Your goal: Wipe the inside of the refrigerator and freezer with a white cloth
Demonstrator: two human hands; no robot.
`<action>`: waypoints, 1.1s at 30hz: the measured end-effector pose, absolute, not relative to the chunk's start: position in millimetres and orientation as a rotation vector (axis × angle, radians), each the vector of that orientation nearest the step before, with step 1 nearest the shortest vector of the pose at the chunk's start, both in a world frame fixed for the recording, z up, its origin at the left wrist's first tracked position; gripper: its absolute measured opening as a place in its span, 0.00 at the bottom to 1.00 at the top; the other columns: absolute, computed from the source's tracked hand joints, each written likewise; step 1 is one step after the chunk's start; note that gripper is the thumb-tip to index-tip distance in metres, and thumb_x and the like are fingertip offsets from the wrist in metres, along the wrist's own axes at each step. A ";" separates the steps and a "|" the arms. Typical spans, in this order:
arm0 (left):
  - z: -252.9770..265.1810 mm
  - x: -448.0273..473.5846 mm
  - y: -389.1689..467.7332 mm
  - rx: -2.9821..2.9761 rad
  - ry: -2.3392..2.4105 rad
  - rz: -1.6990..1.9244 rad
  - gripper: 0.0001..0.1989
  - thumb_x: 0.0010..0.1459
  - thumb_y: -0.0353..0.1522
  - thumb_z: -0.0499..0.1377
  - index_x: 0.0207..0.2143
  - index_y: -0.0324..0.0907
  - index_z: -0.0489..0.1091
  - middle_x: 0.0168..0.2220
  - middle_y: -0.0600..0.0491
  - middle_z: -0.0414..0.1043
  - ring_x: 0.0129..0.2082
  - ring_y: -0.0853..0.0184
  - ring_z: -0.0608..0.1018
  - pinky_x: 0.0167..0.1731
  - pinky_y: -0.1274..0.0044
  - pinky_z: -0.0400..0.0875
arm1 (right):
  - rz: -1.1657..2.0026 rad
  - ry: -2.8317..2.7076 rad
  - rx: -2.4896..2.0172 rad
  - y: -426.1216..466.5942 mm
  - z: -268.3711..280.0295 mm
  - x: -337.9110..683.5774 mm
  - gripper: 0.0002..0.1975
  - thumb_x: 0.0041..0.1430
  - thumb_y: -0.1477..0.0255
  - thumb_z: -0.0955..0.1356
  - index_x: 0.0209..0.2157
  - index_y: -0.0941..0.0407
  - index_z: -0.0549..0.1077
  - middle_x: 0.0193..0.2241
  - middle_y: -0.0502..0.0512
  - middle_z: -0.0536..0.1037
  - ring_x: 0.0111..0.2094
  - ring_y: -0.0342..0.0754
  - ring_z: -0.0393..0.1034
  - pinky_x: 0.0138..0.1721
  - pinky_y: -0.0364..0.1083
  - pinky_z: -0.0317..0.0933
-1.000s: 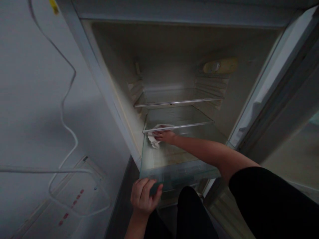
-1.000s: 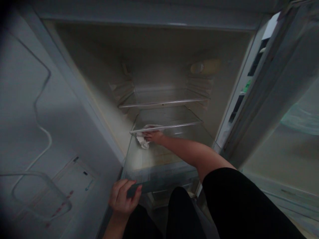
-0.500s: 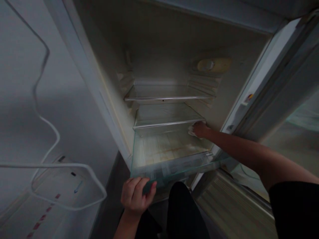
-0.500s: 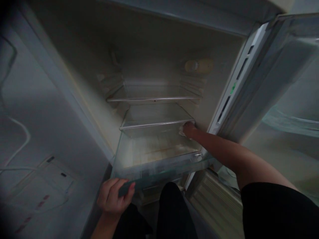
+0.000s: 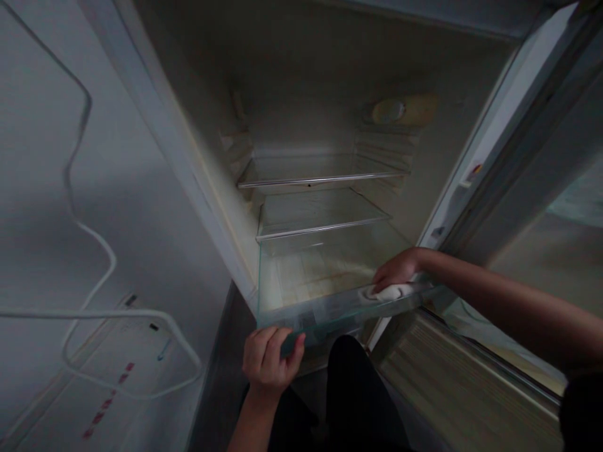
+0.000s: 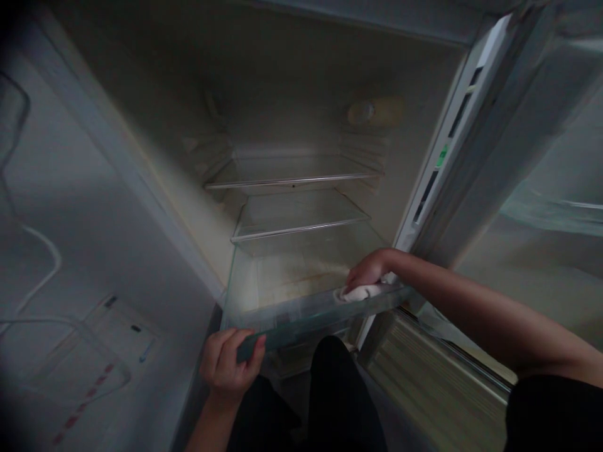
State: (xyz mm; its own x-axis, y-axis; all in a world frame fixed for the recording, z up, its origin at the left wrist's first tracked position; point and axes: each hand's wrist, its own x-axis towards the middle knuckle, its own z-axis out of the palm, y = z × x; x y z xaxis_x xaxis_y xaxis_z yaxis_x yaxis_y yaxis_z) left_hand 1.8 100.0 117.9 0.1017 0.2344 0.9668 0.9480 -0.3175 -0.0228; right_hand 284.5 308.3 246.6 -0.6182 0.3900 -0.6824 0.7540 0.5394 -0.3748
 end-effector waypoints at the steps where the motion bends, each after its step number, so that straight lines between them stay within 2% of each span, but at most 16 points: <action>1: 118.3 2.1 100.0 -1.670 -1.185 -1.264 0.07 0.59 0.31 0.67 0.36 0.38 0.72 0.33 0.49 0.71 0.32 0.64 0.74 0.36 0.72 0.72 | -1.005 2.264 0.827 298.3 251.8 280.9 0.22 0.66 0.55 0.64 0.38 0.60 0.79 0.33 0.55 0.78 0.34 0.48 0.71 0.38 0.44 0.63; 3: 119.2 2.6 100.0 -1.671 -1.191 -1.271 0.07 0.59 0.31 0.67 0.36 0.38 0.72 0.33 0.49 0.71 0.33 0.64 0.75 0.36 0.72 0.73 | -1.074 2.338 0.659 278.8 259.5 266.4 0.24 0.69 0.54 0.61 0.41 0.60 0.77 0.36 0.55 0.78 0.37 0.48 0.70 0.40 0.44 0.63; 7: 119.2 2.8 98.8 -1.669 -1.208 -1.270 0.08 0.58 0.30 0.67 0.38 0.38 0.72 0.33 0.49 0.72 0.33 0.64 0.75 0.37 0.72 0.73 | -1.011 2.514 0.398 239.2 262.4 213.9 0.23 0.72 0.56 0.60 0.47 0.60 0.75 0.43 0.59 0.78 0.42 0.49 0.71 0.43 0.44 0.63; 9: 117.7 1.8 97.7 -1.669 -1.231 -1.259 0.07 0.60 0.32 0.65 0.39 0.39 0.72 0.33 0.49 0.72 0.33 0.64 0.76 0.37 0.72 0.74 | -0.934 2.582 0.301 219.7 258.9 185.5 0.23 0.73 0.56 0.60 0.51 0.60 0.74 0.45 0.60 0.79 0.43 0.49 0.73 0.41 0.43 0.62; 11: 115.5 -0.2 96.7 -1.657 -1.239 -1.234 0.07 0.64 0.34 0.61 0.40 0.40 0.72 0.34 0.48 0.72 0.34 0.64 0.77 0.38 0.72 0.74 | -0.740 2.691 0.293 203.0 253.3 164.4 0.24 0.72 0.54 0.61 0.51 0.59 0.75 0.42 0.60 0.80 0.39 0.49 0.74 0.36 0.43 0.59; 13: 113.8 -2.4 95.9 -1.652 -1.234 -1.200 0.08 0.66 0.35 0.57 0.40 0.40 0.72 0.35 0.47 0.73 0.34 0.64 0.77 0.37 0.72 0.75 | -0.509 2.827 0.337 191.4 246.3 154.7 0.24 0.71 0.53 0.63 0.46 0.60 0.77 0.37 0.60 0.81 0.36 0.50 0.74 0.32 0.44 0.54; 16: 113.7 -3.8 95.6 -1.667 -1.226 -1.183 0.10 0.67 0.37 0.57 0.41 0.40 0.72 0.34 0.47 0.73 0.33 0.63 0.78 0.36 0.72 0.75 | -0.343 3.032 0.410 184.2 234.5 161.8 0.24 0.69 0.51 0.65 0.44 0.58 0.77 0.35 0.60 0.81 0.33 0.50 0.74 0.31 0.44 0.52; 19: 115.8 -2.1 96.4 -1.656 -1.229 -1.198 0.08 0.64 0.36 0.61 0.41 0.41 0.72 0.32 0.50 0.73 0.32 0.64 0.77 0.37 0.73 0.75 | -0.247 3.209 0.487 183.8 222.6 186.5 0.17 0.69 0.57 0.67 0.48 0.56 0.75 0.38 0.58 0.80 0.34 0.48 0.73 0.32 0.44 0.55; 23: 117.8 1.2 97.9 -1.625 -1.224 -1.213 0.06 0.61 0.33 0.64 0.38 0.41 0.72 0.31 0.51 0.73 0.31 0.65 0.77 0.37 0.73 0.75 | -0.039 3.469 0.600 181.3 202.0 228.9 0.10 0.69 0.68 0.67 0.49 0.56 0.74 0.40 0.58 0.77 0.40 0.50 0.69 0.39 0.46 0.60; 27: 118.0 3.1 98.2 -1.616 -1.209 -1.224 0.05 0.61 0.33 0.63 0.37 0.42 0.71 0.30 0.52 0.73 0.30 0.66 0.77 0.35 0.73 0.75 | 0.187 3.917 0.818 176.2 162.1 269.3 0.15 0.66 0.74 0.68 0.53 0.55 0.71 0.42 0.59 0.74 0.44 0.53 0.68 0.42 0.50 0.63; 30: 117.4 2.7 98.2 -1.614 -1.209 -1.230 0.05 0.60 0.33 0.64 0.37 0.42 0.72 0.31 0.52 0.73 0.31 0.66 0.77 0.35 0.73 0.74 | 0.432 4.029 1.018 178.0 110.5 297.8 0.21 0.63 0.75 0.69 0.57 0.50 0.71 0.48 0.61 0.71 0.54 0.59 0.67 0.52 0.58 0.65; 32: 116.7 0.3 99.1 -1.612 -1.203 -1.229 0.06 0.60 0.33 0.64 0.37 0.41 0.71 0.31 0.51 0.72 0.31 0.65 0.76 0.35 0.73 0.74 | 0.502 3.988 1.129 183.2 66.8 315.3 0.20 0.61 0.76 0.69 0.53 0.46 0.75 0.48 0.61 0.72 0.56 0.62 0.67 0.56 0.62 0.65; 33: 116.2 -1.4 99.8 -1.611 -1.198 -1.228 0.06 0.60 0.33 0.64 0.37 0.41 0.71 0.31 0.51 0.72 0.31 0.65 0.76 0.36 0.73 0.74 | 0.431 3.924 1.260 186.5 44.2 322.8 0.16 0.60 0.75 0.68 0.47 0.46 0.78 0.45 0.60 0.74 0.54 0.61 0.69 0.55 0.63 0.66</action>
